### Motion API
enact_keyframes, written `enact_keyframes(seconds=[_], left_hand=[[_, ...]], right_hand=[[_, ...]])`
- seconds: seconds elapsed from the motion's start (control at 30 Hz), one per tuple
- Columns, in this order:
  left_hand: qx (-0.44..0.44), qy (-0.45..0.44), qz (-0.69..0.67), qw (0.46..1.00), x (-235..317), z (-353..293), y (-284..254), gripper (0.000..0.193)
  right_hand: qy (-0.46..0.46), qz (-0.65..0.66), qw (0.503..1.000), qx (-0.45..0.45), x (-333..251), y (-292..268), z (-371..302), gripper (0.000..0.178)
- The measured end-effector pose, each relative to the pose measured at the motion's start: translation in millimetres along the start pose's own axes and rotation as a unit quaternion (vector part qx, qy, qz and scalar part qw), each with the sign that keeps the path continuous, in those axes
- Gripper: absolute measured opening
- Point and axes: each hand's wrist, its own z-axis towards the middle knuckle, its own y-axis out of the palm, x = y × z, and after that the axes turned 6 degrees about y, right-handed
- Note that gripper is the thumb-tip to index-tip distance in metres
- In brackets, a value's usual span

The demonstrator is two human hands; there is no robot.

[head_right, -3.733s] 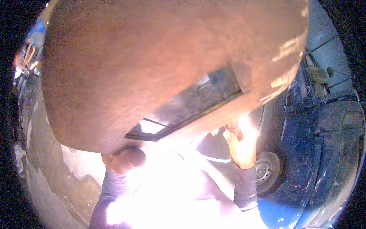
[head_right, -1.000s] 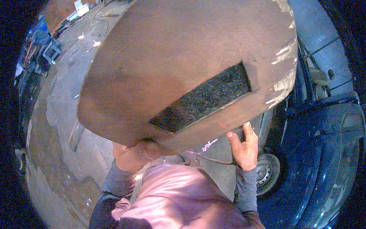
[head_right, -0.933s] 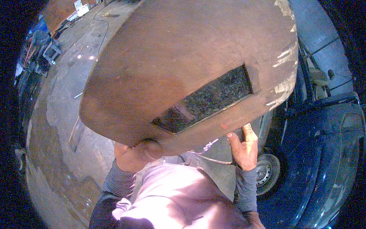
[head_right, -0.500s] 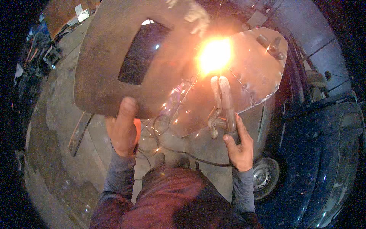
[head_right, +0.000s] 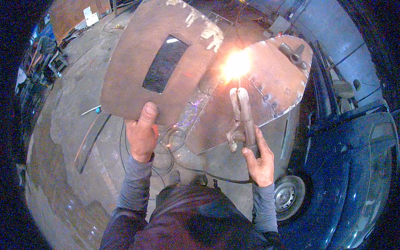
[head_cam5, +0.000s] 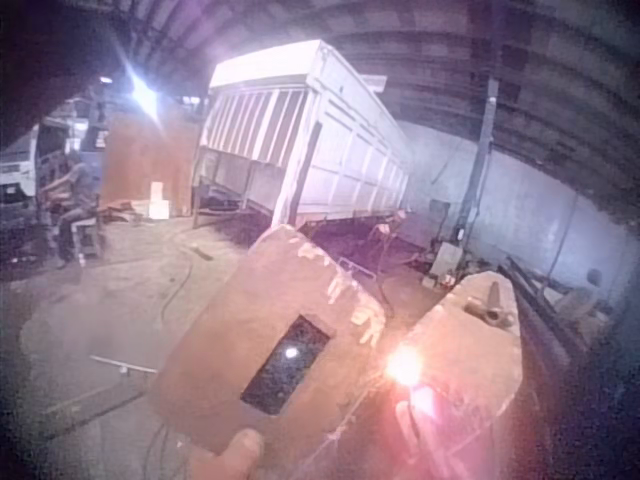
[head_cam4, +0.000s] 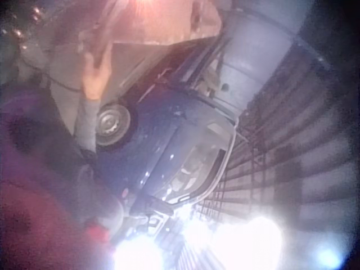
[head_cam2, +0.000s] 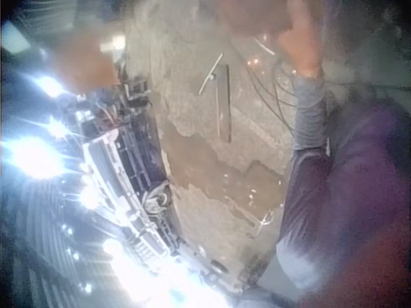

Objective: The person welds a metal sheet to a metal frame using a welding torch, producing sparks and molten metal. They pause to adjust the sheet and reload the torch with a new electrode before continuing the weld.

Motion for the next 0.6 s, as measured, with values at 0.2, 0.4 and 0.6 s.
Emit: enact_keyframes(seconds=[0.2, 0.4, 0.6], left_hand=[[-0.134, -0.099, -0.039, 0.985, 7.0, -4.5, -4.8, 0.047], [-0.21, -0.114, -0.089, 0.967, 15.6, -14.7, 9.1, 0.056], [-0.216, -0.147, -0.117, 0.958, 15.2, -15.4, 11.0, 0.068]], right_hand=[[-0.01, -0.016, 1.0, 0.003, -4.1, 0.8, -1.7, 0.067], [-0.016, 0.007, 1.0, 0.003, -7.9, 1.9, -3.5, 0.065], [0.011, 0.03, 0.999, 0.005, -15.6, 6.0, -8.3, 0.063]])
